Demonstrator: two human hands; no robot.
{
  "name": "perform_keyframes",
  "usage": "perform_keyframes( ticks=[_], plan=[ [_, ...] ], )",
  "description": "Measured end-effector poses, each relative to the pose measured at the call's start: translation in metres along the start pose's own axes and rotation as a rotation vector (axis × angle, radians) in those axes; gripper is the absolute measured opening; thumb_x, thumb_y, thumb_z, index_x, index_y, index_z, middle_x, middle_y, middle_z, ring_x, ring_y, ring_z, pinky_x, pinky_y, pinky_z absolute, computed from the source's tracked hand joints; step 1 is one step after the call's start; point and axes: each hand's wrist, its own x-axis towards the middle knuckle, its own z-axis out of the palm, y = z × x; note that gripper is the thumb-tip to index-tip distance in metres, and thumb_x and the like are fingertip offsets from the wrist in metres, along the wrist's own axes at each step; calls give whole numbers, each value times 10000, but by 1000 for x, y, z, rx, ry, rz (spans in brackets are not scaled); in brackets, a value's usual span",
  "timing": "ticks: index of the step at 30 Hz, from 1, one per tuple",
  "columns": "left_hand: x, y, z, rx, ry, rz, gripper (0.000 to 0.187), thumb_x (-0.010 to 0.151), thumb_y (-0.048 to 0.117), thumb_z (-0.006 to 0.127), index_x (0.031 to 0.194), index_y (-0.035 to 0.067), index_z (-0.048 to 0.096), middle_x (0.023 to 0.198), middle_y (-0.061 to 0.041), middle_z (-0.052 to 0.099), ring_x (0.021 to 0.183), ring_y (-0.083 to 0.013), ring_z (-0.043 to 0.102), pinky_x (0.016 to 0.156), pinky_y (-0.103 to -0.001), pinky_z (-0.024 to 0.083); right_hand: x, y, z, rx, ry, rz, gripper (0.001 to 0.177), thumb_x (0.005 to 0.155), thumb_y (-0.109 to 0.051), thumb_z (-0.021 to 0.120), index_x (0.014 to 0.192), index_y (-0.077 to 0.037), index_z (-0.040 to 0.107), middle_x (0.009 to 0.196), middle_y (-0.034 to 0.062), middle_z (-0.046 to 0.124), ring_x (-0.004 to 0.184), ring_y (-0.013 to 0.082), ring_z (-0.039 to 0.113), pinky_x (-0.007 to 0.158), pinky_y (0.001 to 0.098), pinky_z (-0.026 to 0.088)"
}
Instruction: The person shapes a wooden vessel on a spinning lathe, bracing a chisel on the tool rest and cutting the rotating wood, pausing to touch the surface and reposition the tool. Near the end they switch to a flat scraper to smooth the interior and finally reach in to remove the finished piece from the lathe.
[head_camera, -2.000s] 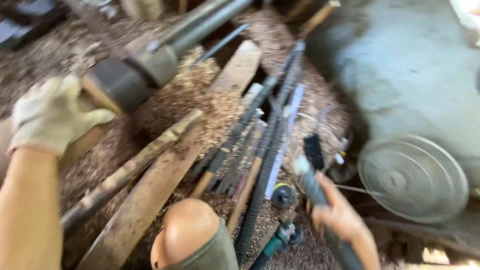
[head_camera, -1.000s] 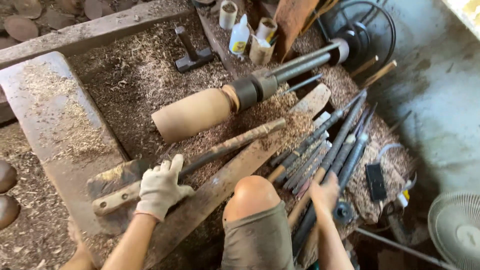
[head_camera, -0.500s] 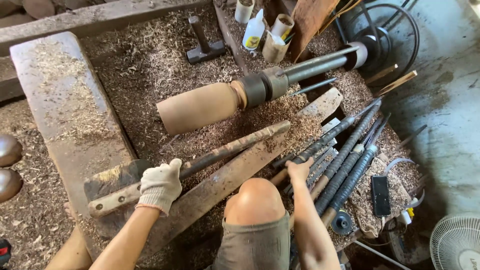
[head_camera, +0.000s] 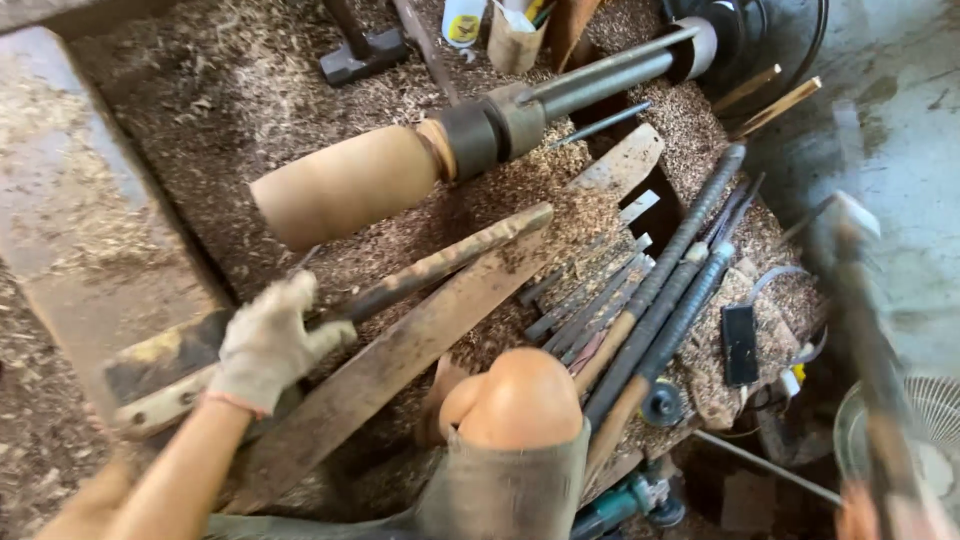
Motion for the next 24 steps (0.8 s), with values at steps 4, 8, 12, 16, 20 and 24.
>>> perform_keyframes(
  ticks=[4, 8, 12, 16, 20, 24],
  plan=[
    [75, 59, -39, 6, 201, 138, 813, 733, 476, 816, 1322, -8, 535, 1211, -174, 624, 1182, -325, 579, 1002, -449, 493, 2, 33, -71, -39, -303, 68, 505, 995, -308, 684, 1324, 8, 468, 831, 65, 616, 656, 209, 627, 622, 372, 540],
    [215, 80, 25, 314, 309, 275, 884, 636, 647, 735, 1254, 51, 527, 1222, -171, 589, 1214, -356, 499, 1004, -481, 428, 29, 72, 45, -15, -542, 143, 800, 893, -342, 732, 1473, 98, 401, 727, 94, 599, 500, 234, 607, 443, 355, 511],
    [256, 115, -6, 355, 30, 117, 845, 592, 773, 628, 1104, 126, 444, 1031, -102, 510, 978, -274, 443, 801, -415, 387, 10, 45, 293, -207, -271, 409, 1071, 541, -274, 742, 1521, -98, 346, 982, 187, 677, 475, 200, 585, 344, 365, 487],
    [256, 110, -30, 185, -386, -109, 855, 861, 658, 683, 1480, 100, 489, 1427, -134, 590, 1370, -289, 516, 1162, -430, 439, 13, 64, 356, -163, -467, 510, 1074, 592, -280, 782, 1552, -79, 343, 1052, 218, 666, 493, 182, 572, 377, 302, 477],
    [257, 72, -6, 122, -288, -27, 1019, 789, 705, 709, 1509, 60, 388, 1546, -176, 447, 1428, -332, 420, 1192, -460, 329, 29, 77, 376, -365, -545, 710, 1094, 636, -119, 763, 1618, -169, 284, 1205, 201, 695, 714, 200, 686, 581, 283, 552],
    [236, 30, 13, 182, -6, 140, 1151, 644, 746, 758, 1433, -9, 396, 1502, -246, 441, 1376, -406, 409, 1122, -532, 327, 49, 98, 354, -726, -837, 140, 898, 774, 39, 792, 1552, -21, 347, 1400, 240, 571, 1178, 239, 581, 977, 349, 439]
  ],
)
